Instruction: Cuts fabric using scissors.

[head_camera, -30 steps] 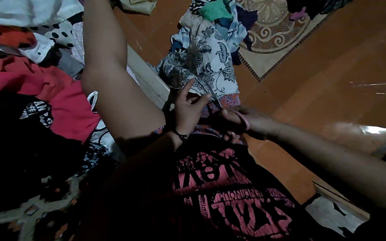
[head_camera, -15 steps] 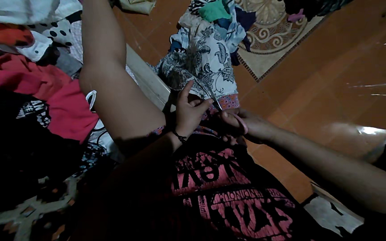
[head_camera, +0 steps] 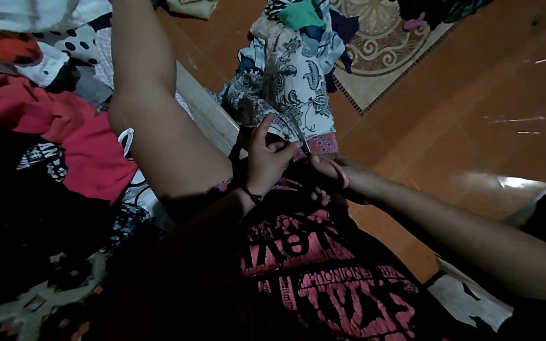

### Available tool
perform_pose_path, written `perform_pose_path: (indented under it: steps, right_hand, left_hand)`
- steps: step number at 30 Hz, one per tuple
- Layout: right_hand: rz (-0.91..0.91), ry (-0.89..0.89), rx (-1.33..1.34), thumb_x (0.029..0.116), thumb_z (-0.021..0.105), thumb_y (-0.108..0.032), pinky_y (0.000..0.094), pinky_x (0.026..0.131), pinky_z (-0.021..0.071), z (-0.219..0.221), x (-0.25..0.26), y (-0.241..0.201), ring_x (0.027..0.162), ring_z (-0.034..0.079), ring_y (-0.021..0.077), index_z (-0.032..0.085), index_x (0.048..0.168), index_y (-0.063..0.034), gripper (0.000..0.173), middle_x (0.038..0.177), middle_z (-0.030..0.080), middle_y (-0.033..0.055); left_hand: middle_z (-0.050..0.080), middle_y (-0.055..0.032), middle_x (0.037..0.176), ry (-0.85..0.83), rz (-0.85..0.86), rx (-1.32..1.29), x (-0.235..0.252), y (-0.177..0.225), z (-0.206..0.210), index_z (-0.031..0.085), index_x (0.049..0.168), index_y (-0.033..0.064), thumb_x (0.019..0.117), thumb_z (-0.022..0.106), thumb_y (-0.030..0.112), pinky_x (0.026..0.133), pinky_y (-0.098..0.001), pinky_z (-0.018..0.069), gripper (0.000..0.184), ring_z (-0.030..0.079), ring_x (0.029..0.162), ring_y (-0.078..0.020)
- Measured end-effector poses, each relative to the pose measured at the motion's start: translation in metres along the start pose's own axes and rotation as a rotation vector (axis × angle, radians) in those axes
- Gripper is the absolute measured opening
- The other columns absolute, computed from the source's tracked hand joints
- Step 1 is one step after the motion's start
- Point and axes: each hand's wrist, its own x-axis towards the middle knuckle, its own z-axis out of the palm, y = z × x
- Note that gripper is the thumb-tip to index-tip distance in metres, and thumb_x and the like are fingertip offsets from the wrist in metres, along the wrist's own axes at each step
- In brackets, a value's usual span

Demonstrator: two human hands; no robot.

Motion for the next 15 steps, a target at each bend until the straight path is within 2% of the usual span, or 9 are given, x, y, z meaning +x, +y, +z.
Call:
perform_pose_path:
  steps: [3,5,8,11,15]
  right_hand:
    - [-0.018,0.012,-0.001,0.101,0.05,-0.052,0.0238,0.052,0.0552,0.001,0.001,0.001,0.054,0.063,0.0102,0.063,0.087,-0.0127,0.043,0.061,0.06,-0.0017]
    - [-0.027,0.03,0.017,0.1009,0.054,-0.047,0.0232,0.05,0.0553,0.003,-0.001,0.003,0.052,0.063,0.0093,0.064,0.087,-0.0128,0.038,0.06,0.06,-0.0022]
    - [-0.028,0.045,0.053,0.1025,0.056,-0.039,0.0219,0.049,0.0549,0.007,-0.003,0.004,0.049,0.061,0.0076,0.065,0.089,-0.0123,0.031,0.058,0.059,-0.003]
    - [-0.026,0.047,0.064,0.1018,0.054,-0.043,0.0231,0.05,0.056,0.006,-0.003,0.003,0.051,0.063,0.0093,0.065,0.092,-0.0116,0.035,0.059,0.059,-0.0022]
    - [-0.012,0.03,0.024,0.1026,0.047,-0.053,0.025,0.052,0.0555,0.003,0.005,-0.006,0.052,0.062,0.0104,0.061,0.082,-0.0126,0.047,0.059,0.058,-0.0018]
  left_hand:
    - [0.046,-0.0113,0.144,0.015,0.016,-0.02,0.001,-0.001,0.0,0.035,0.158,0.0192,0.0845,0.079,-0.002,0.062,-0.0245,0.0558,0.088,0.059,0.067,-0.0073]
    - [0.043,-0.0108,0.15,0.015,0.013,-0.009,0.0,0.0,-0.001,0.034,0.158,0.0191,0.0852,0.079,0.0,0.066,-0.0255,0.0573,0.088,0.062,0.072,-0.008]
    - [0.041,-0.0108,0.152,0.01,0.02,0.011,-0.001,0.0,-0.002,0.034,0.158,0.0195,0.0856,0.079,0.0,0.065,-0.0253,0.0578,0.088,0.063,0.072,-0.0081]
    - [0.04,-0.011,0.153,0.008,0.013,0.011,-0.002,0.002,-0.002,0.034,0.158,0.0198,0.0848,0.079,-0.002,0.068,-0.0264,0.0593,0.089,0.066,0.075,-0.0094]
    - [0.039,-0.0115,0.155,0.001,0.042,-0.017,-0.002,0.001,-0.002,0.034,0.158,0.0166,0.084,0.078,-0.005,0.073,-0.0285,0.0612,0.089,0.069,0.081,-0.0114]
